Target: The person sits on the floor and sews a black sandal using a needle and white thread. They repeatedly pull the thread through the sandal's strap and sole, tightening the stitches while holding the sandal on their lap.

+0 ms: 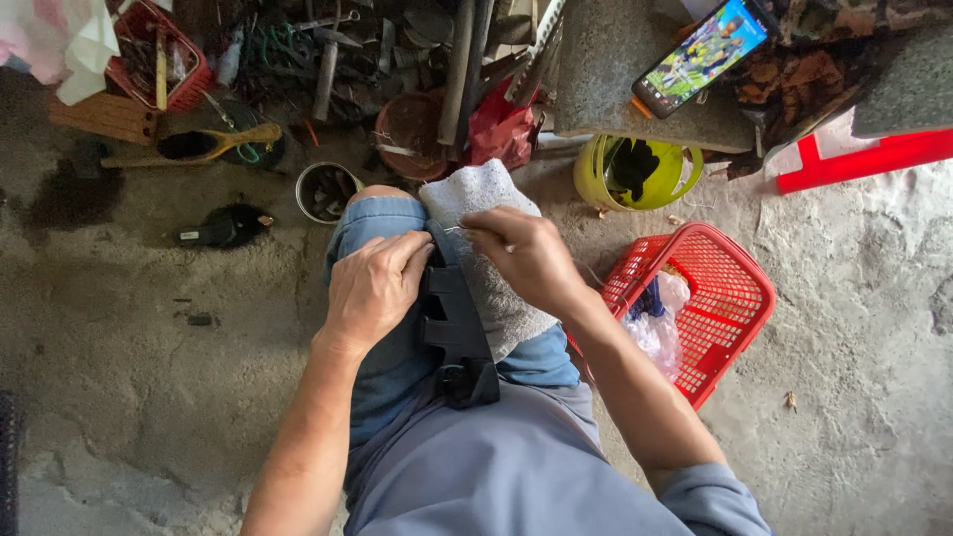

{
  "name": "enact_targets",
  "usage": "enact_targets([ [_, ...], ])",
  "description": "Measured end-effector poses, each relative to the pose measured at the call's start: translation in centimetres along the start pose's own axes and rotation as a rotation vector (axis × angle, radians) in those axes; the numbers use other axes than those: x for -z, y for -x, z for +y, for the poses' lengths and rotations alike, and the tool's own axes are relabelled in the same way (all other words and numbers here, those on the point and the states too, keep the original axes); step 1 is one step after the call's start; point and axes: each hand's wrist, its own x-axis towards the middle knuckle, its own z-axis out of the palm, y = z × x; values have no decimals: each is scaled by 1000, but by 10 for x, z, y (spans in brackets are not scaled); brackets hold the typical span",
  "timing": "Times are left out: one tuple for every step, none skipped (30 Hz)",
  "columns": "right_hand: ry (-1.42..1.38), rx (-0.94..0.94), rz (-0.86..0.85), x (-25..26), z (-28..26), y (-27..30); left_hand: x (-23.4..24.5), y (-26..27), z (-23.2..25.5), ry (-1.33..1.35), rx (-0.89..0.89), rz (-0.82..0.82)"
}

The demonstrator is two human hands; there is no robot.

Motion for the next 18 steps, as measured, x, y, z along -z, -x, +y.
enact_targets([
  [1, 4, 1, -3, -1, -2, 2, 0, 1, -2, -2, 4],
  [178, 20, -31, -7, -2, -4, 4, 0, 2, -11, -8, 3],
  [356, 35, -62, -11, -3, -7, 6, 1, 3, -20, -14, 2],
  [355, 39, -64, -11, -5, -8, 5, 1, 2, -22, -12, 5],
  [408, 28, -111, -11, -7, -10, 4, 1, 0, -32, -7, 5],
  [463, 15, -155, -11, -8, -10, 2, 0, -1, -41, -7, 2],
  [464, 15, -153, -11, -9, -11, 2, 0, -2, -41, -9, 3],
  [476, -1, -178, -11, -10, -12, 3, -1, -2, -53, 0, -18],
  [488, -18, -204, -11, -10, -13, 2, -2, -2, -65, 9, -38],
  [489, -21, -202, -9, -15, -12, 3, -2, -2, -63, 7, -40],
  [476, -4, -208, -8, -19, -10, 3, -3, -2, -64, 25, -47],
  [464, 13, -215, -6, -24, -9, 2, -4, -2, -64, 44, -51],
  [466, 11, -216, -10, -17, -7, 2, -3, -2, -61, 44, -52],
  [726, 138, -183, -14, -11, -4, 2, -3, -1, -63, 63, -68],
  [984, 267, -148, -18, -4, -2, 1, -2, -1, -65, 81, -84],
  [985, 267, -148, -16, -9, -1, 5, -3, 0, -65, 81, -83],
  [782, 270, -187, -13, -14, -1, 8, -3, 1, -37, 84, -134],
  [577, 269, -222, -10, -20, -1, 12, -5, 2, -8, 87, -187],
])
